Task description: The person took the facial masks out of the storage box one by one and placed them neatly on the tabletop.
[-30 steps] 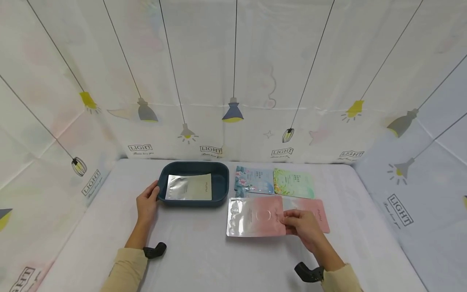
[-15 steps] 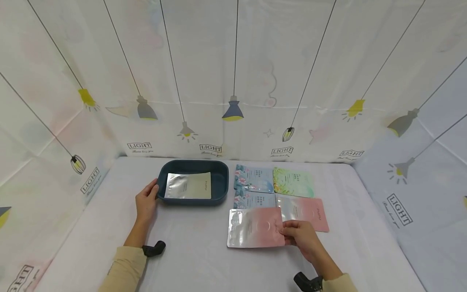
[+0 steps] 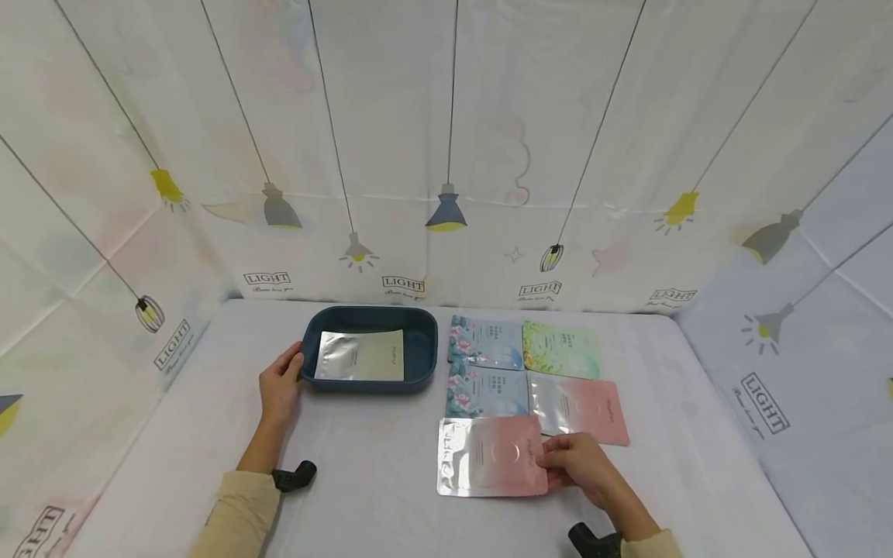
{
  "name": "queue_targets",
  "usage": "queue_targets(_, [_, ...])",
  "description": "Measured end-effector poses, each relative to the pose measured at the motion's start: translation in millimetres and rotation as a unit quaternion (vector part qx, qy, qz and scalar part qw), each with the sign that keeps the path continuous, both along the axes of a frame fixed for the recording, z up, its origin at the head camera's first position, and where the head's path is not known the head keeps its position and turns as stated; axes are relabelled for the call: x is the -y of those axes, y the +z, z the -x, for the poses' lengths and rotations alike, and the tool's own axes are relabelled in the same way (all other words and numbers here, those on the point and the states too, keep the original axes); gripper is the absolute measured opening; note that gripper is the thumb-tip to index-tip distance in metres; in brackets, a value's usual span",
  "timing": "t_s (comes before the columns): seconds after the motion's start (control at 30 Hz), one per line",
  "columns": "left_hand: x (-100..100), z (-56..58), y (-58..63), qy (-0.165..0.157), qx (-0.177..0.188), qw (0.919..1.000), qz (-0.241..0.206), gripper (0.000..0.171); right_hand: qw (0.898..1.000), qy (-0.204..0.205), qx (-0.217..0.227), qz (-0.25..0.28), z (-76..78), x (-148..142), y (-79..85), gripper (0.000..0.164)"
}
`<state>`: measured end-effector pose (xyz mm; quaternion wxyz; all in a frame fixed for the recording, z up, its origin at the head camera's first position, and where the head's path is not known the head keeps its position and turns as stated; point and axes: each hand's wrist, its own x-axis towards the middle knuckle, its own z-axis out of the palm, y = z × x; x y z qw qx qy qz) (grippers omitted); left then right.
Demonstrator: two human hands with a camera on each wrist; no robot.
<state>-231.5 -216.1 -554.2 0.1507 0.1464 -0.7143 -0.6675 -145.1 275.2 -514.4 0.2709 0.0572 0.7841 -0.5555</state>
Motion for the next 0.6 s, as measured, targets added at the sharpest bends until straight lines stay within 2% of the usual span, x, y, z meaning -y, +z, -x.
queue_targets(0.1, [0.0,-0.2,-0.6,0.003,0.001,1.0,0.001,0.038,0.999,0.046,0.004,-0.019,0.0,-1.8,0.8,0.027])
queue_targets(0.2, [0.1,0.4,-0.9,0.003,0.004,1.0,-0.001,0.038,0.997,0.063,0.01,-0.037,0.7,-1.0,1.5,0.022])
queue_targets(0.6, [0.3,0.9,-0.3,0.0,0.004,0.9999,-0.014,0.039,0.996,0.049,0.008,-0.074,-2.0,1.7,1.2,0.021])
